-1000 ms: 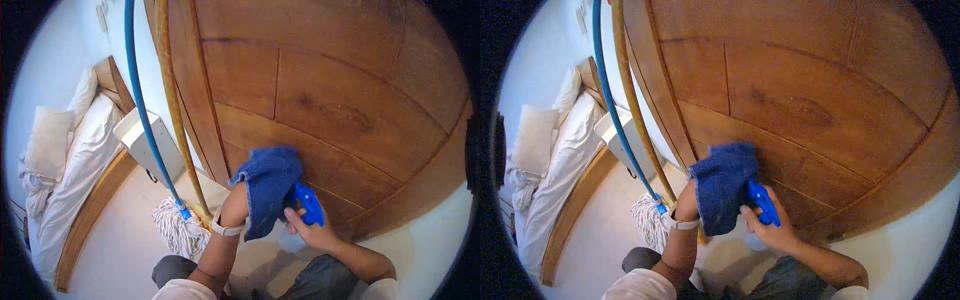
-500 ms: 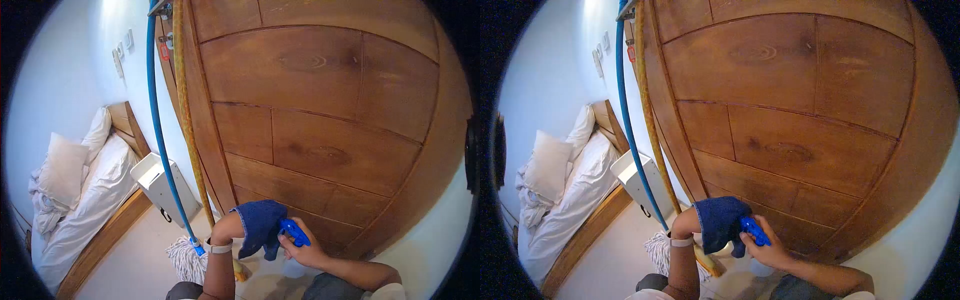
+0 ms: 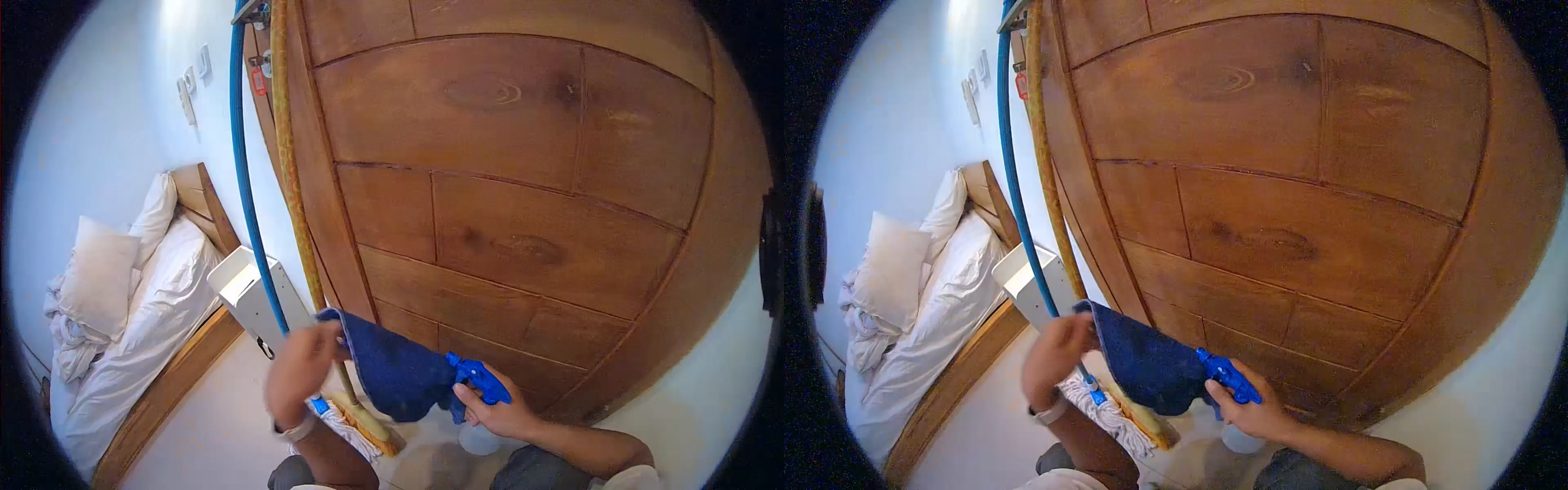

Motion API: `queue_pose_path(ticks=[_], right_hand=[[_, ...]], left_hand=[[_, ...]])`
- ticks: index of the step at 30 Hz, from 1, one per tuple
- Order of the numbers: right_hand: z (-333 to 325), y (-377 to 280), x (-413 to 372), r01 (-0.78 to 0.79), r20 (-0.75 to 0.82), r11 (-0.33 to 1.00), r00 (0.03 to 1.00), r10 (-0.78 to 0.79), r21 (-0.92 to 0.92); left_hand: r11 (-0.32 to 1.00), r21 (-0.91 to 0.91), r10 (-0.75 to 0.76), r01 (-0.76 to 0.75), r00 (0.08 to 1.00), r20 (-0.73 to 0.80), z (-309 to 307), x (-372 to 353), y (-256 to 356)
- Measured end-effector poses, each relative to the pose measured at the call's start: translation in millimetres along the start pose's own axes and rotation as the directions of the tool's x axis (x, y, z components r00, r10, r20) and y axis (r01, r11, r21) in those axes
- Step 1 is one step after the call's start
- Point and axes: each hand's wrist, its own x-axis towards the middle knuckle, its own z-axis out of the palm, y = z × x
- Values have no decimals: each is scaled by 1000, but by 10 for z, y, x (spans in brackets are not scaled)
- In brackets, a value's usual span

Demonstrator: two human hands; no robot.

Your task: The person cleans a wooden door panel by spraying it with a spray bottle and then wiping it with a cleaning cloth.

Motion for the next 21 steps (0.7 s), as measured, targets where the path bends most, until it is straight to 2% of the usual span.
queue_pose_path(ticks=[2,4,6,7,8,10,11,14,15,18,21], right_hand=[[-37,25,-3,-8,6,1000,1000,8,-22],[-42,-1,-8,-32,18,999,999,31,8],[-20,-22,4,-16,16,1000,1000,16,-20],[11,-26,16,10,6,998,1000,-9,-60],[27,-24,15,33,-6,994,999,-34,-101],[16,24,10,0,26,999,1000,1,-54],[11,49,17,-15,43,999,999,16,-31],[-8,23,-6,-63,66,998,996,64,-22],[-19,-13,-22,-53,63,998,996,55,-33],[-19,-34,-36,-35,66,999,997,37,-38],[-19,85,-7,-43,70,999,997,44,-14]], left_hand=[[996,-47,-84,76,974,-209,-222,-83,215],[997,64,58,-36,922,-383,-215,-1,233],[981,128,190,-143,807,-559,20,251,105],[941,288,316,-180,776,-546,78,414,-126],[957,239,268,-162,807,-526,139,461,-106],[983,138,171,-118,861,-479,332,564,-6],[971,-7,200,-238,830,-520,437,670,-112],[985,-121,54,-127,877,-477,405,629,-101],[992,-67,61,-109,865,-497,396,625,-100],[983,-57,126,-177,861,-492,378,656,-255],[992,-48,81,-116,885,-458,358,612,-136]])
